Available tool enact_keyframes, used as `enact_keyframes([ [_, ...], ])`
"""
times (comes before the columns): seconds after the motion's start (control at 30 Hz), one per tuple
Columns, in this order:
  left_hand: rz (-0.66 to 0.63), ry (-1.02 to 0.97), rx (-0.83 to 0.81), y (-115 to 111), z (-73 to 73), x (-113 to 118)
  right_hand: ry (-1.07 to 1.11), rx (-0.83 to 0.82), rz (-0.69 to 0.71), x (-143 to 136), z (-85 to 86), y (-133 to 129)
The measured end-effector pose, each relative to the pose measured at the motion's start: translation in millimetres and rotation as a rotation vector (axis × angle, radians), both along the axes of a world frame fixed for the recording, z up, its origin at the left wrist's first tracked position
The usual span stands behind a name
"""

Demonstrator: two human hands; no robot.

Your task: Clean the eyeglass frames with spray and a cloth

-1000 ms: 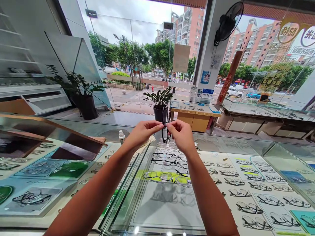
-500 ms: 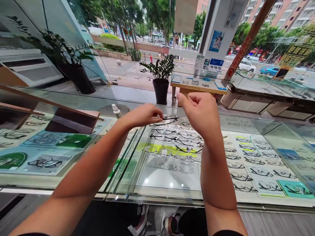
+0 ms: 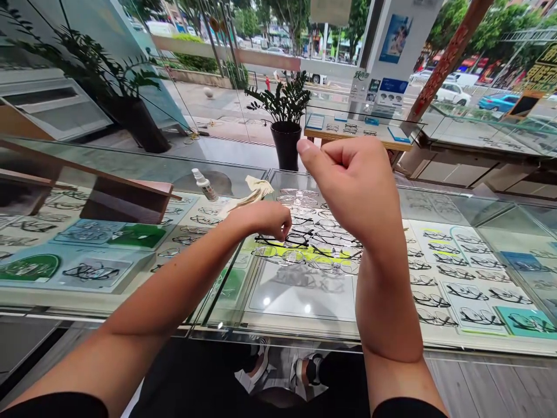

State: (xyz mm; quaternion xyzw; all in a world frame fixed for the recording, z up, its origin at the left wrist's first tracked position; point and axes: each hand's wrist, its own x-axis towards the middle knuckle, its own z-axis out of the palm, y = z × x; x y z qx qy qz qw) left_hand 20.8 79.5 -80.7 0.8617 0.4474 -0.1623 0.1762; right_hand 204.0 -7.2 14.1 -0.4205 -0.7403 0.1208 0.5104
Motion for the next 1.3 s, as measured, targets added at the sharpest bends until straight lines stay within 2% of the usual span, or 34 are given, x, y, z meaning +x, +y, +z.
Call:
enact_keyframes([
  [0.37,-0.013,0.003,-0.053,4.3,-7.6,5.0,-0.022,-0.021,0.003,-5.6,-0.6,-1.4],
  [0.53,-0.011,0.026,-0.046,2.9,-5.3,5.7,0.000,-0.035,0.014,-7.6,-1.6,-1.5],
  [0.67,0.003,0.023,0.041,2.5,-3.1,2.8,0.026,-0.054,0.043,-8.0,-2.6,0.4],
  [0.8,0.024,-0.043,0.194,7.9,-9.5,1.1,0.033,-0.060,0.055,-9.3,-2.5,1.5],
  [1.03,0.035,-0.027,0.155,15.2,-21.5,4.3,0.028,-0.029,0.110,-13.4,0.1,-3.0],
  [1.3,0.021,-0.019,0.151,17.2,-12.6,-0.5,0.037,-0.009,0.106,-16.9,-0.2,-5.9],
])
